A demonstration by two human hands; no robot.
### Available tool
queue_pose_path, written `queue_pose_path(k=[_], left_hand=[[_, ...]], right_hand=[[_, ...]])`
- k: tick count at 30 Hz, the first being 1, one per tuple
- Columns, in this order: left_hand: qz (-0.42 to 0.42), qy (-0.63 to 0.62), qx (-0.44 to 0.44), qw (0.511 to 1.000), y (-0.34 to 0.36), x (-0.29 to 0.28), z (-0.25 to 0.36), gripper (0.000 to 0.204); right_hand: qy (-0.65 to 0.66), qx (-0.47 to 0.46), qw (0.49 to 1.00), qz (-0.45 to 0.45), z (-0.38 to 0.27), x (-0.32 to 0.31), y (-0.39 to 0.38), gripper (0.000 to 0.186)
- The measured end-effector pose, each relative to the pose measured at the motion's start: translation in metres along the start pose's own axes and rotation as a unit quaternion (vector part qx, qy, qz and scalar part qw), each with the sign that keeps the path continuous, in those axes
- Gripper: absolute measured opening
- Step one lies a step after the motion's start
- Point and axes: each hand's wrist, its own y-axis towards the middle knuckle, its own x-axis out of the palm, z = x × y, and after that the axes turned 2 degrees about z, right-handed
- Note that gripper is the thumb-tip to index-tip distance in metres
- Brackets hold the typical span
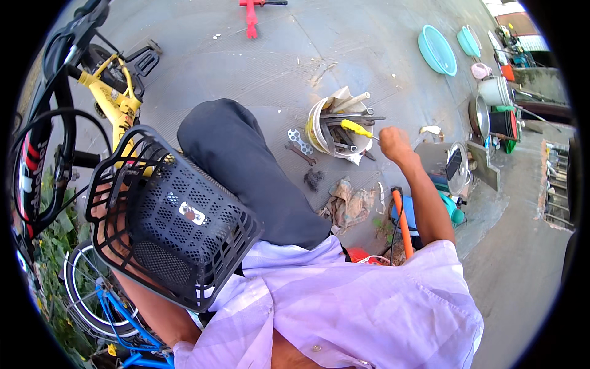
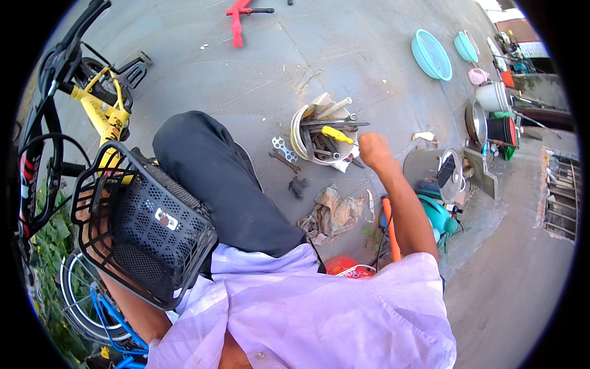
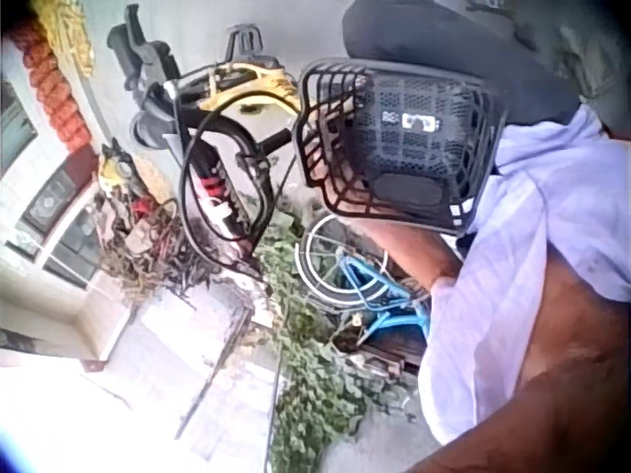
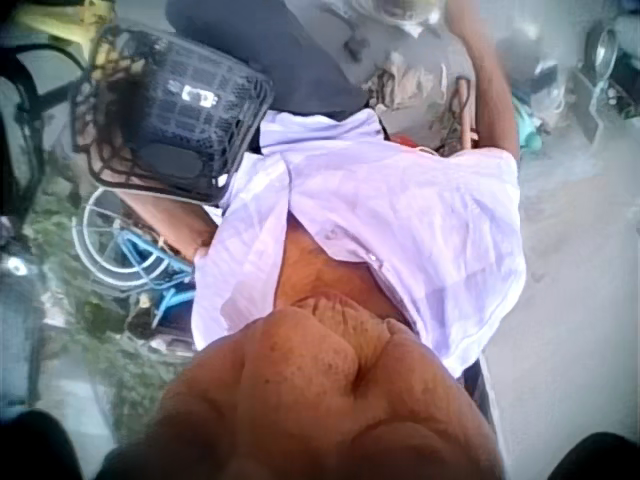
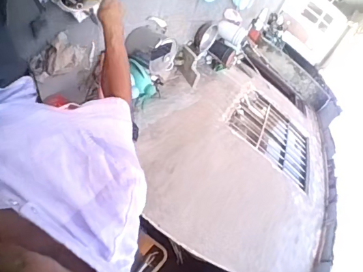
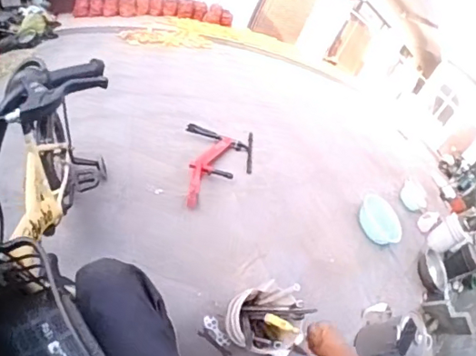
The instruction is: The person uses a multi-tool wrench to tighten a bolt on the bicycle handlebar stem. They then switch to a yellow screwdriver to adjust a screw on the front basket attached to the handlebars.
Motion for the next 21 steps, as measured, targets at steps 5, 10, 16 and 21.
queue_pose_path(k=[5, 10, 16, 21], left_hand=[[-0.030, -0.036, 0.032, 0.998, -0.004, 0.003, 0.021, 0.033], [-0.023, -0.037, 0.023, 0.999, 0.000, 0.024, 0.029, 0.023], [0.171, -0.050, 0.052, 0.983, -0.019, 0.023, 0.039, 0.024], [0.339, 0.117, 0.302, 0.883, -0.086, 0.017, 0.076, 0.026]], right_hand=[[0.280, -0.007, 0.923, 0.265, -0.013, -0.098, -0.048, 0.015], [0.607, -0.059, 0.758, 0.229, -0.092, -0.173, -0.089, 0.007], [0.680, -0.163, 0.621, 0.355, -0.146, -0.244, -0.118, 0.010], [0.714, -0.327, 0.524, 0.330, -0.179, -0.269, -0.142, 0.015]])
